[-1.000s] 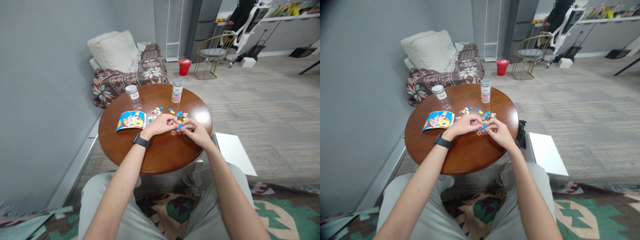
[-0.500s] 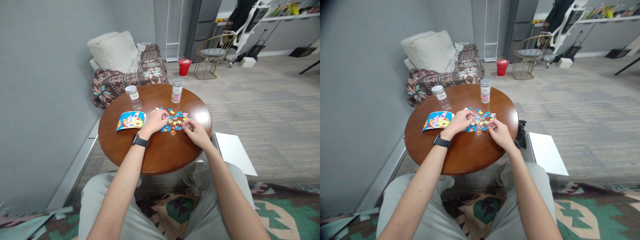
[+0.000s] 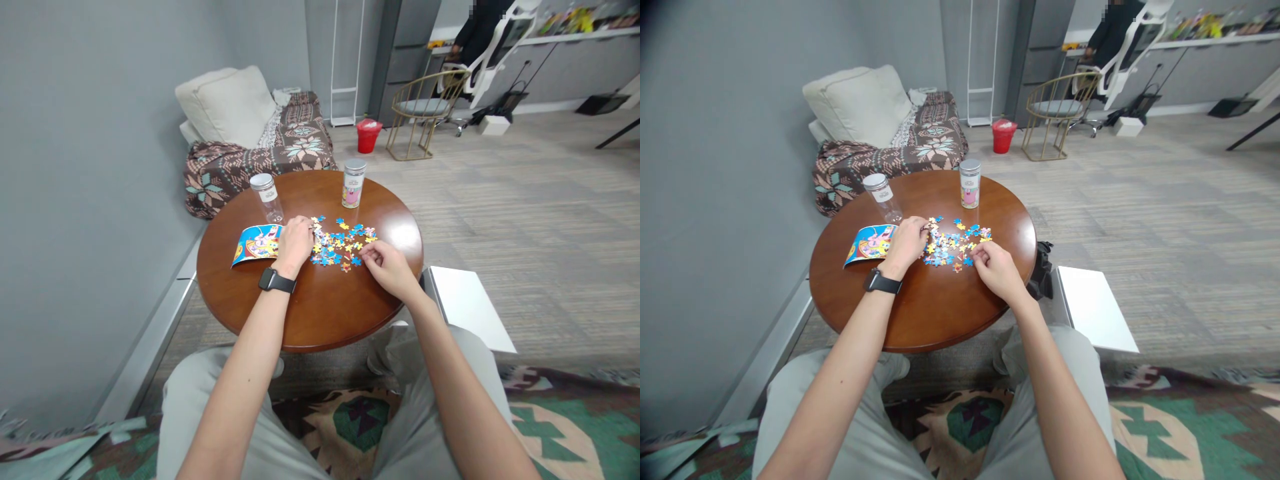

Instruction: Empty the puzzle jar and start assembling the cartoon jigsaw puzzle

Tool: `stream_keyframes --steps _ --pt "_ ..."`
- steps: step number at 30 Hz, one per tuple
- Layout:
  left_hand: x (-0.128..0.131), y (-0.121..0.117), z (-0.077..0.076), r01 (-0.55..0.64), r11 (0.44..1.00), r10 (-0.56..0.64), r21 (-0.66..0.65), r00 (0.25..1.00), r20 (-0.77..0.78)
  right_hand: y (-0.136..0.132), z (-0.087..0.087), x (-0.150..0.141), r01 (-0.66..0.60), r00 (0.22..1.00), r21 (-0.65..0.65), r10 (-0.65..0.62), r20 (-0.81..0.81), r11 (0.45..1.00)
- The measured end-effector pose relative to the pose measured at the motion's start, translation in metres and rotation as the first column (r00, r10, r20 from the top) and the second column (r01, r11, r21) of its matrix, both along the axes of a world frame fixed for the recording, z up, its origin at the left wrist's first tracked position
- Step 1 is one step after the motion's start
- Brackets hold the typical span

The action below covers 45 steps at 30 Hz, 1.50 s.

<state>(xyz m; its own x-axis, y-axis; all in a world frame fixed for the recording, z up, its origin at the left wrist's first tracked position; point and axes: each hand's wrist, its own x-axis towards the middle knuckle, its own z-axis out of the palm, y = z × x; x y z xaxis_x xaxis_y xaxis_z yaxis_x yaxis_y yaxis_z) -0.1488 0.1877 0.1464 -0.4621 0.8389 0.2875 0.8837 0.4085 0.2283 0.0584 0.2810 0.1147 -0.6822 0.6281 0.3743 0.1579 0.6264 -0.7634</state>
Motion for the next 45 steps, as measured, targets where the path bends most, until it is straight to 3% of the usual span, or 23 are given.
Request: stream_keyframes --steps 3,7,19,45 --pt "-0.002 0.002 -0.004 0.128 0.991 -0.127 -0.036 0.992 0.017 0.000 0.000 0.000 -0.003 1.000 -0.003 0.003 -0.003 1.000" --pt "0.001 0.005 -0.004 0.186 0.980 -0.184 -0.066 0.982 0.036 0.000 0.000 0.000 -0.008 1.000 -0.010 0.008 -0.004 1.000" --pt "0.007 0.005 -0.003 0.096 0.995 -0.096 -0.005 0.993 0.068 -0.001 0.001 0.001 -0.018 1.000 -0.008 0.018 0.015 1.000" --pt "0.008 0.004 -0.003 0.119 0.991 -0.117 -0.054 0.993 0.032 -0.002 0.002 0.000 -0.032 0.999 -0.025 0.033 0.009 0.999"
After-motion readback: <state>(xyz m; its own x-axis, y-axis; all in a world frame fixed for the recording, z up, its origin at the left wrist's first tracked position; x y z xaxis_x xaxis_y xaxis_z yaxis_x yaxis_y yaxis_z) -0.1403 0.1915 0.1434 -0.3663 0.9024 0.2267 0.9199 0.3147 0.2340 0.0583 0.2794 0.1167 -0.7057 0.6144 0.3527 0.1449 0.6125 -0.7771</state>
